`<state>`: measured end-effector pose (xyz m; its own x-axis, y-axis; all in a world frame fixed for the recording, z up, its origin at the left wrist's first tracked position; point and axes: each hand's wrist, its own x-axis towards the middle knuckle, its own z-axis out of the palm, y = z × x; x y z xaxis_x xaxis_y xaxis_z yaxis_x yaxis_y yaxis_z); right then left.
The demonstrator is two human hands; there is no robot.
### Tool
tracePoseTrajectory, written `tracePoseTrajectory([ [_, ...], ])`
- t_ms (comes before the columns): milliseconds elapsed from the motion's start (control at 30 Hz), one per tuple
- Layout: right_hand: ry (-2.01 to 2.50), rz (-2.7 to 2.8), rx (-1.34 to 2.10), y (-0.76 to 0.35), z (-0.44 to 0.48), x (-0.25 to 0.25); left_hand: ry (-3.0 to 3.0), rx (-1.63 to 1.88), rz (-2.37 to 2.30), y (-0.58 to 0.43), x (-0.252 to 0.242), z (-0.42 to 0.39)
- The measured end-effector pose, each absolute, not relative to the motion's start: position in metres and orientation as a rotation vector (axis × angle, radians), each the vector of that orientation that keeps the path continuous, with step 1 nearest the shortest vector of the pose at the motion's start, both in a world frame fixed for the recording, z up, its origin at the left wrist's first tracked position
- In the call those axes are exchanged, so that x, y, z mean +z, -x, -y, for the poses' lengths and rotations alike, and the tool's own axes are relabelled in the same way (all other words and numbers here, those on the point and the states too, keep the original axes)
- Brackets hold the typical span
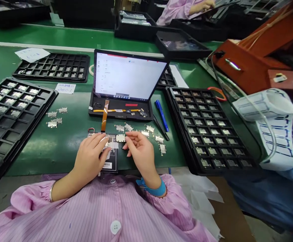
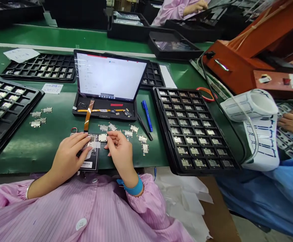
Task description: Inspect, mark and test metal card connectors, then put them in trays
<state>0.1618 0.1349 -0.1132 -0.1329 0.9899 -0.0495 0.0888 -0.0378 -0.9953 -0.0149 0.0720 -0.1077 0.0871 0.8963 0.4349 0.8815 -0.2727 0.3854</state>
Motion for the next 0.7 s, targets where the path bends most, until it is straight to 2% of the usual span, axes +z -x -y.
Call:
tracePoseTrajectory([
  [467,1.233,1.401,1.279,-0.1621,-0.1352,-0.1129,-1.957,1.178,-1.766,0.0212,-0.1011,-0.0672],
  [700,1.225,1.418,1.290,-0.1630,-0.1352,-0.1125,-1.942,1.177,-1.740,0.0221,-0.0990,-0.0664],
])
